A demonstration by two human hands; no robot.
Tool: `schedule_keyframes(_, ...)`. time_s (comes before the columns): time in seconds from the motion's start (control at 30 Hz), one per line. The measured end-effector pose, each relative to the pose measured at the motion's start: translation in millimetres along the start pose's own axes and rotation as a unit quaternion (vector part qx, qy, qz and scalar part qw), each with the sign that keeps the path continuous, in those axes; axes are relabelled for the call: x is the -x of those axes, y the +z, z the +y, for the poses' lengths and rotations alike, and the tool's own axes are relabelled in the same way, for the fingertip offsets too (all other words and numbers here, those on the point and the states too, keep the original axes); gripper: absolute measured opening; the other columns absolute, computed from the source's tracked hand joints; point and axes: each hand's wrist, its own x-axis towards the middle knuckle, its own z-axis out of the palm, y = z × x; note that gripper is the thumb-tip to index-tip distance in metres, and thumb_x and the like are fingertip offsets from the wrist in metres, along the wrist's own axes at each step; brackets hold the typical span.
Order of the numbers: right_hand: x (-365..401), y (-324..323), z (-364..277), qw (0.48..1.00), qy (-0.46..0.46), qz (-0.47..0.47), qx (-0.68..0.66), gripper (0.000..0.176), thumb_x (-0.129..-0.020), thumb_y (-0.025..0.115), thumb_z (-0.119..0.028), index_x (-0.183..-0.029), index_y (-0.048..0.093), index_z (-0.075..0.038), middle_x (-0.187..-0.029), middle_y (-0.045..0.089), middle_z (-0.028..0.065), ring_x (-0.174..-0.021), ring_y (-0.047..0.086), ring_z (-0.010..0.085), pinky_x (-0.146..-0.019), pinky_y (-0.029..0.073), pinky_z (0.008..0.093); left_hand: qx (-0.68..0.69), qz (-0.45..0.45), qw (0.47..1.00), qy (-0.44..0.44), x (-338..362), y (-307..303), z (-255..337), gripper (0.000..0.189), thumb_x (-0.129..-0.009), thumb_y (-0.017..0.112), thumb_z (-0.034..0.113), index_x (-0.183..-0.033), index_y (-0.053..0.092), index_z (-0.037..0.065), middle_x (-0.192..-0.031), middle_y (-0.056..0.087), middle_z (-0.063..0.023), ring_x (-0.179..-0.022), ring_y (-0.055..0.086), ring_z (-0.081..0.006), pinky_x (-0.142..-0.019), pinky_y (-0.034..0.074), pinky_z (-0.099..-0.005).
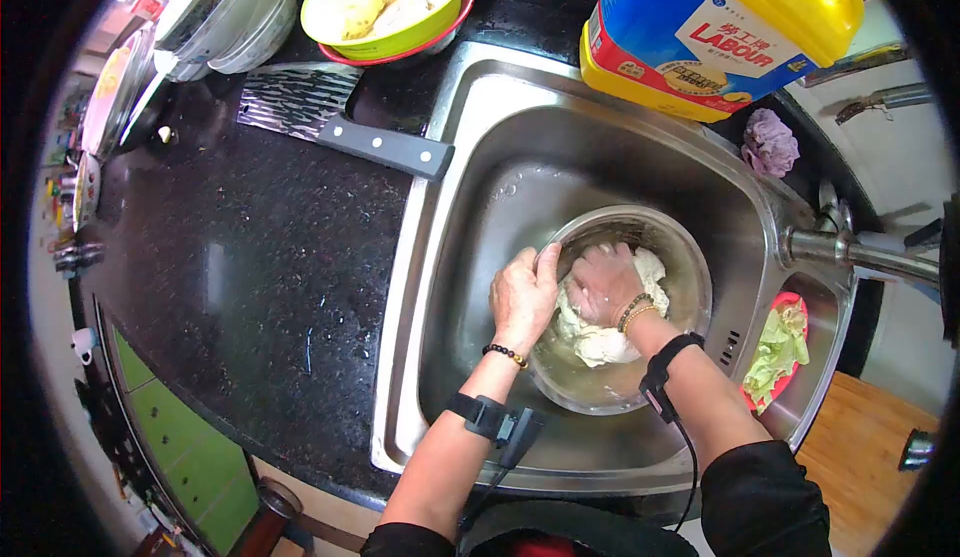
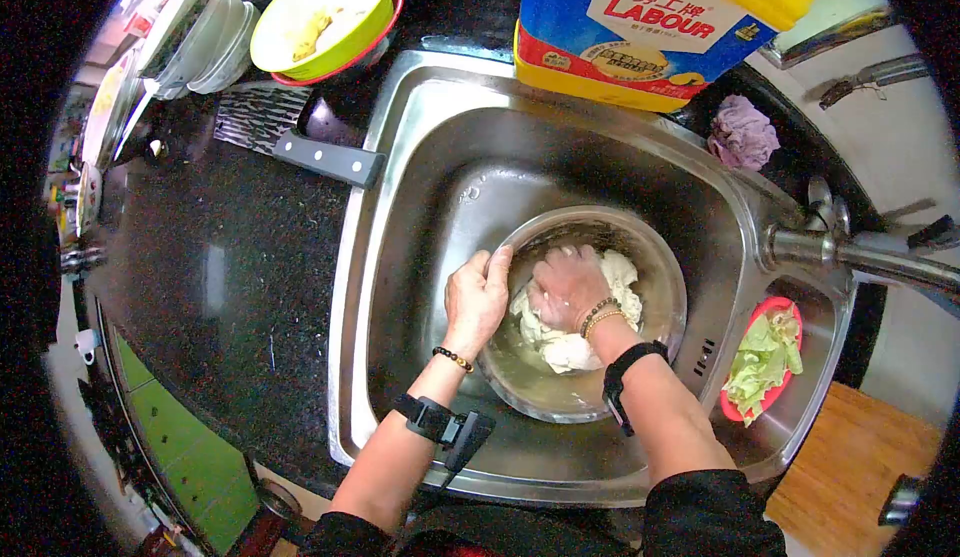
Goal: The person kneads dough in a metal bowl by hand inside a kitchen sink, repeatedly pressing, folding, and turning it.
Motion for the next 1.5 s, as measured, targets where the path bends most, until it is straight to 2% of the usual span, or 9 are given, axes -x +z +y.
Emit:
schedule_keyframes(0.43,2,-18,5,0.998,0.011,0.055,0.036,0.050,-0.076,0.054,-0.044,-0.105,0.054,-0.003,-0.105,0.057,0.0154,-0.103,0.051,0.0296,-0.093,0.032,0.0453,-0.001,-0.011,1.000,0.007,-1,-3,-1,0.045,-0.084,0.049,0.043,-0.066,0.051,0.002,-0.065,0.056,-0.0214,-0.066,0.055,-0.0397,-0.059,0.042,-0.0442)
schedule_keyframes(0.5,1,-41,21,0.967,0.158,-0.190,-0.068,0.056,-0.079,0.047,-0.050,-0.110,0.054,-0.004,-0.110,0.056,0.0142,-0.105,0.050,0.0299,-0.096,0.030,0.0449,0.009,-0.024,1.000,-0.012,-1,-5,3,0.046,-0.084,0.050,0.043,-0.064,0.050,0.002,-0.063,0.055,-0.0208,-0.064,0.055,-0.0392,-0.058,0.041,-0.0435)
schedule_keyframes(0.57,1,-41,44,0.929,0.230,-0.266,-0.114,0.061,-0.080,0.041,-0.056,-0.107,0.057,-0.004,-0.111,0.057,0.0139,-0.102,0.053,0.0296,-0.092,0.036,0.0420,0.005,-0.009,1.000,0.004,-3,-2,-2,0.047,-0.084,0.050,0.044,-0.063,0.048,0.002,-0.062,0.054,-0.0203,-0.063,0.054,-0.0386,-0.057,0.041,-0.0434)
schedule_keyframes(0.63,6,-32,46,0.959,0.155,-0.228,-0.059,0.061,-0.079,0.042,-0.058,-0.098,0.062,-0.004,-0.097,0.061,0.0171,-0.092,0.058,0.0302,-0.083,0.043,0.0402,0.016,-0.016,1.000,-0.010,-3,-1,-2,0.047,-0.083,0.051,0.044,-0.062,0.048,0.002,-0.062,0.054,-0.0204,-0.062,0.054,-0.0388,-0.056,0.040,-0.0439)
schedule_keyframes(0.67,7,-25,32,0.972,0.214,-0.100,0.012,0.060,-0.079,0.042,-0.058,-0.088,0.064,-0.004,-0.082,0.063,0.0187,-0.080,0.061,0.0317,-0.074,0.047,0.0393,0.020,-0.011,1.000,-0.015,-2,-1,-2,0.047,-0.083,0.051,0.044,-0.063,0.048,0.001,-0.062,0.054,-0.0208,-0.061,0.054,-0.0391,-0.055,0.040,-0.0443)
schedule_keyframes(0.77,3,-34,32,0.962,0.222,-0.151,-0.051,0.058,-0.078,0.044,-0.058,-0.082,0.064,-0.004,-0.073,0.063,0.0182,-0.074,0.061,0.0320,-0.070,0.047,0.0394,0.018,-0.013,1.000,-0.022,-1,-4,2,0.047,-0.083,0.052,0.043,-0.063,0.048,0.001,-0.061,0.054,-0.0211,-0.062,0.053,-0.0395,-0.056,0.040,-0.0446)
schedule_keyframes(0.9,28,-73,-4,0.940,0.240,-0.094,-0.224,0.046,-0.074,0.053,-0.055,-0.072,0.060,-0.010,-0.069,0.062,0.0125,-0.069,0.061,0.0306,-0.061,0.046,0.0402,0.037,-0.026,0.998,-0.034,0,-6,5,0.046,-0.083,0.052,0.042,-0.064,0.051,0.001,-0.063,0.055,-0.0212,-0.063,0.054,-0.0401,-0.056,0.041,-0.0452)
schedule_keyframes(1.13,71,-81,-56,0.937,0.225,-0.048,-0.264,0.028,-0.075,0.061,-0.038,-0.079,0.055,-0.011,-0.061,0.058,0.0112,-0.057,0.059,0.0301,-0.053,0.046,0.0401,0.038,-0.021,0.999,-0.013,0,-4,0,0.046,-0.083,0.052,0.042,-0.065,0.052,0.000,-0.066,0.056,-0.0228,-0.067,0.055,-0.0416,-0.060,0.041,-0.0468)
schedule_keyframes(1.5,96,-30,-80,0.990,0.047,0.072,-0.113,0.026,-0.075,0.061,-0.028,-0.060,0.048,-0.012,-0.051,0.051,0.0059,-0.046,0.053,0.0236,-0.043,0.042,0.0369,0.030,-0.029,0.999,-0.016,0,-6,1,0.045,-0.084,0.049,0.042,-0.071,0.055,0.000,-0.072,0.058,-0.0244,-0.073,0.056,-0.0425,-0.064,0.042,-0.0480)
